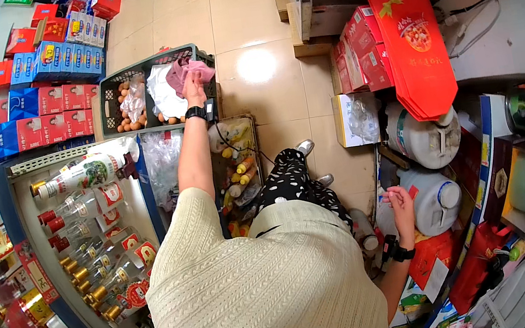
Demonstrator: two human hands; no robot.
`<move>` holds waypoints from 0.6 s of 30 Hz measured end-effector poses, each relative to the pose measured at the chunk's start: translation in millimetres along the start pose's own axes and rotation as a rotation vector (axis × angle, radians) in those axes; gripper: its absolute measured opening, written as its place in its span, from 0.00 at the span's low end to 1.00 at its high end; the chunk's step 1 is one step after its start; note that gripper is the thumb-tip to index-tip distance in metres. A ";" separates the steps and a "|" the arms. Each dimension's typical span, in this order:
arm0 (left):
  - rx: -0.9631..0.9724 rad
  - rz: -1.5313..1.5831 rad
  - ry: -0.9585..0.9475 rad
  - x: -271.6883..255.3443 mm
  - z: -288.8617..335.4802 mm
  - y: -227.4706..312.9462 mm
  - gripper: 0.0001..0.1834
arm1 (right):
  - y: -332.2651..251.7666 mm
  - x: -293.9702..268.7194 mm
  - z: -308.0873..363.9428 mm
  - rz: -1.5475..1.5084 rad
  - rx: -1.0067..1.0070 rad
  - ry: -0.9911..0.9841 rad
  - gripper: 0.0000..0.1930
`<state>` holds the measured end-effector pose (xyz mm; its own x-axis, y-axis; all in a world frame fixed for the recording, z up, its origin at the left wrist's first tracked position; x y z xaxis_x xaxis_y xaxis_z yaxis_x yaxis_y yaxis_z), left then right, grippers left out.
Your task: Restock and organize packages of wet wipes on a convenience store shelf.
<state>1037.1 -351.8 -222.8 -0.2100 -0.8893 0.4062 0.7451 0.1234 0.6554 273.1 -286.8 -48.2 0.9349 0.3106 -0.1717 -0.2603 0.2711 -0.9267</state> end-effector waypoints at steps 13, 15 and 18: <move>1.308 -0.704 -0.855 259.8 429.1 32.3 0.14 | -84.3 53.0 -63.3 0.000 -0.177 0.025 0.14; 0.982 -0.575 -1.209 275.8 478.9 -9.5 0.15 | -105.3 45.1 -73.7 -0.001 -0.321 0.080 0.15; 0.639 -0.513 -1.512 279.3 543.7 -60.9 0.13 | -109.6 48.1 -77.8 0.295 -0.456 -0.057 0.21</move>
<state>588.9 -368.3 196.9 -0.9712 0.2353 0.0373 0.1444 0.4569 0.8777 365.4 -372.4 19.0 0.8199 0.3663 -0.4399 -0.3668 -0.2538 -0.8950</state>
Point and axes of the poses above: each hand's wrist, its own z-axis away from the middle knuckle, its own x-axis out of the palm, y = z × x, the point moved 10 cm from there along -z, towards the middle knuckle, and after that the axes turned 15 degrees about -x, right-handed, at the moved point
